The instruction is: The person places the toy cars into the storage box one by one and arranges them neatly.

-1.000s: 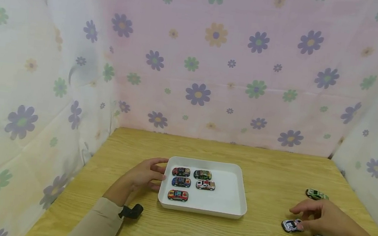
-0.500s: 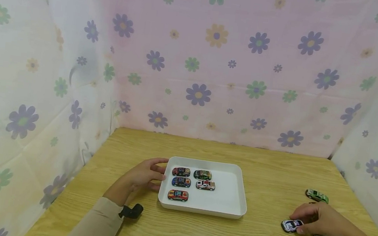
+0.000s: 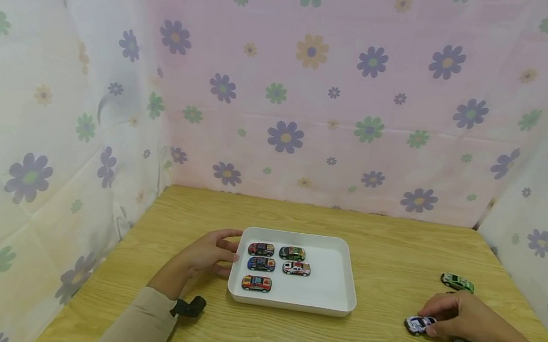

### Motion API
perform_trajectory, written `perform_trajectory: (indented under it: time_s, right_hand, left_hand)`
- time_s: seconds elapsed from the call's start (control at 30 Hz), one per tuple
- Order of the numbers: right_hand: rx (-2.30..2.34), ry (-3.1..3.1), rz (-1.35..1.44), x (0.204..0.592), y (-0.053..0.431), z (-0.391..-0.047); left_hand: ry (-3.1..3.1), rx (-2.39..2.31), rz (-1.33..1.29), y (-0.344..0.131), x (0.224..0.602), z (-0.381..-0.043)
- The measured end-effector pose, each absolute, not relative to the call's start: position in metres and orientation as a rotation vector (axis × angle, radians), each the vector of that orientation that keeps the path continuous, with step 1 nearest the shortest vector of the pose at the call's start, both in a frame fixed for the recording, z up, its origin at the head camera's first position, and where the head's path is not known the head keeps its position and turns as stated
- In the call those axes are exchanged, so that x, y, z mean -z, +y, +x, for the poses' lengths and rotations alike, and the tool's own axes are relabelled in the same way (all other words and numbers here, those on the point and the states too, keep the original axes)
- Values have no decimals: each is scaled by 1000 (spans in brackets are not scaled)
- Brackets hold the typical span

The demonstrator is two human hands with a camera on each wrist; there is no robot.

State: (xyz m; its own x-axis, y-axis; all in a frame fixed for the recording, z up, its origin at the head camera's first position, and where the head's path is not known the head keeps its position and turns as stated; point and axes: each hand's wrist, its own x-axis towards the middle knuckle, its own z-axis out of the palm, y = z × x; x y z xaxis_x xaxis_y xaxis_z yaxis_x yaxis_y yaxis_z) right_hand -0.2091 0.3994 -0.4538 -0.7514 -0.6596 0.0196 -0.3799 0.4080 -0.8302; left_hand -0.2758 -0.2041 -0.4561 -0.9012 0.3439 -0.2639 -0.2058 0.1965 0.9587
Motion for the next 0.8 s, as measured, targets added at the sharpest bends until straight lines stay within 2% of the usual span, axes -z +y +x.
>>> perform_trajectory:
  time_s: [0.8]
  right_hand:
    - [1245,2529,-960,431,382,-211]
  left_hand:
    - [2062,-1748,131,-204,454,-275]
